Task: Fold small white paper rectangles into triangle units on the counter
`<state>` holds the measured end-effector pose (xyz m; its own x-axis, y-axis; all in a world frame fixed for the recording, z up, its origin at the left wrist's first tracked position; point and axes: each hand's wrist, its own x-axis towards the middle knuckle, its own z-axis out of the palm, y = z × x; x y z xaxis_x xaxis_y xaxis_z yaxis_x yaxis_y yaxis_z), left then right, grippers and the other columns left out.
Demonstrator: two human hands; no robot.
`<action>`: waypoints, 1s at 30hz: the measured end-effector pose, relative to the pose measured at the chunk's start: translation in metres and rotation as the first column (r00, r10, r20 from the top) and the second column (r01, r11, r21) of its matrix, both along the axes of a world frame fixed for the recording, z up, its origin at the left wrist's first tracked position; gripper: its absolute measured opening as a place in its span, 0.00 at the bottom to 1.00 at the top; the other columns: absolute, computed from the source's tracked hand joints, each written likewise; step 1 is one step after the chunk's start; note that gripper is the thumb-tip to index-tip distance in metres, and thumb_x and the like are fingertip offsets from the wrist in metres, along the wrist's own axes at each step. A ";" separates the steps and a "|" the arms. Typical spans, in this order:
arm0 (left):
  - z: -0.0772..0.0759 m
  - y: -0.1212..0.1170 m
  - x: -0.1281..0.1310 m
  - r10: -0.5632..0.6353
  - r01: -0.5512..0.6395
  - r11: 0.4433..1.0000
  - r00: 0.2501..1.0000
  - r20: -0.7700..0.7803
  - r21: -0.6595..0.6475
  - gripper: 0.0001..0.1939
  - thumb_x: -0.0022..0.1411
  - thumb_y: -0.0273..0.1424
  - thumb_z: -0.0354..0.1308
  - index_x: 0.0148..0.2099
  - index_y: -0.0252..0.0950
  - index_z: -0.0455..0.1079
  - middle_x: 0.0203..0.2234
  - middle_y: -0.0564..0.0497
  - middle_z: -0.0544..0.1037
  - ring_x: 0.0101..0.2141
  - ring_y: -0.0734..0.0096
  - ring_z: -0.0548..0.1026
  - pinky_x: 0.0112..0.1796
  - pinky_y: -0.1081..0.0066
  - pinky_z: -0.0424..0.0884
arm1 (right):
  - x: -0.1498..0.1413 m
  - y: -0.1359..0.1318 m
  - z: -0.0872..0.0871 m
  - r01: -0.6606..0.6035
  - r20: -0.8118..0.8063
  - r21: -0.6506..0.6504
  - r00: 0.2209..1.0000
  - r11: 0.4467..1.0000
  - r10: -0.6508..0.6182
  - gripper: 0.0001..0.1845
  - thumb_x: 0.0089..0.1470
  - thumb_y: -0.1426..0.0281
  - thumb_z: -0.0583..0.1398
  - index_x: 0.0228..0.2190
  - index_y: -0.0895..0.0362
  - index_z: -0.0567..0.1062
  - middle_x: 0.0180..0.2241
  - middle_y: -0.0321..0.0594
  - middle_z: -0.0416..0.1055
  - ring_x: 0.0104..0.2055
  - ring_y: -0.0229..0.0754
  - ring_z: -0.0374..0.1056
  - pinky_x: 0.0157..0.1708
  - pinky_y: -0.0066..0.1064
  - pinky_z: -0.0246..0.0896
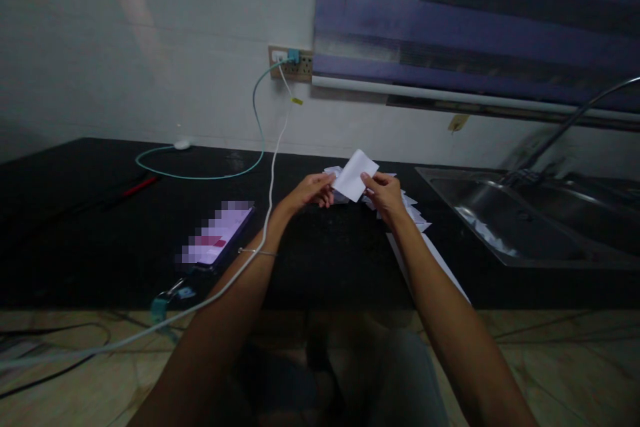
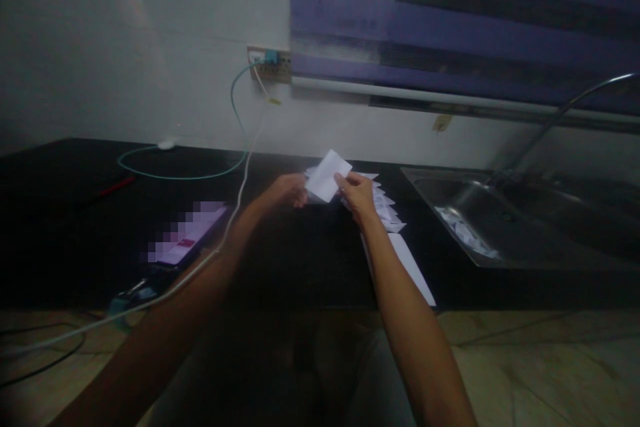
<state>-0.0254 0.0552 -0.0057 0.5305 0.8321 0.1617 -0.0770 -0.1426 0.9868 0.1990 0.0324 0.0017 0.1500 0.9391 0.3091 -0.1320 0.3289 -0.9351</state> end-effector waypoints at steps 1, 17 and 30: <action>0.000 -0.001 0.002 -0.031 0.031 0.999 0.999 -0.024 0.035 0.24 0.61 0.53 0.62 0.38 0.34 0.72 0.23 0.47 0.79 0.21 0.74 0.76 0.21 0.75 0.66 | -0.002 -0.001 -0.001 -0.030 0.032 -0.007 0.999 1.000 0.030 0.25 0.36 0.53 0.76 0.31 0.58 0.83 0.29 0.39 0.79 0.29 0.40 0.71 0.31 0.35 0.67; 0.007 -0.012 0.002 -0.002 0.015 0.990 0.995 -0.098 0.138 0.23 0.61 0.47 0.63 0.23 0.36 0.68 0.11 0.57 0.63 0.13 0.81 0.59 0.17 0.74 0.52 | -0.011 -0.001 -0.003 0.011 0.016 0.067 1.000 0.998 -0.012 0.18 0.42 0.57 0.74 0.21 0.55 0.75 0.23 0.33 0.69 0.24 0.35 0.60 0.27 0.32 0.59; 0.013 -0.019 0.002 -0.106 0.106 0.994 0.994 -0.025 -0.005 0.22 0.60 0.42 0.63 0.21 0.39 0.60 0.10 0.60 0.53 0.13 0.82 0.50 0.17 0.75 0.45 | -0.013 -0.006 0.004 -0.042 -0.054 -0.003 0.998 0.999 0.041 0.22 0.39 0.51 0.75 0.20 0.55 0.76 0.23 0.34 0.69 0.25 0.34 0.62 0.25 0.30 0.59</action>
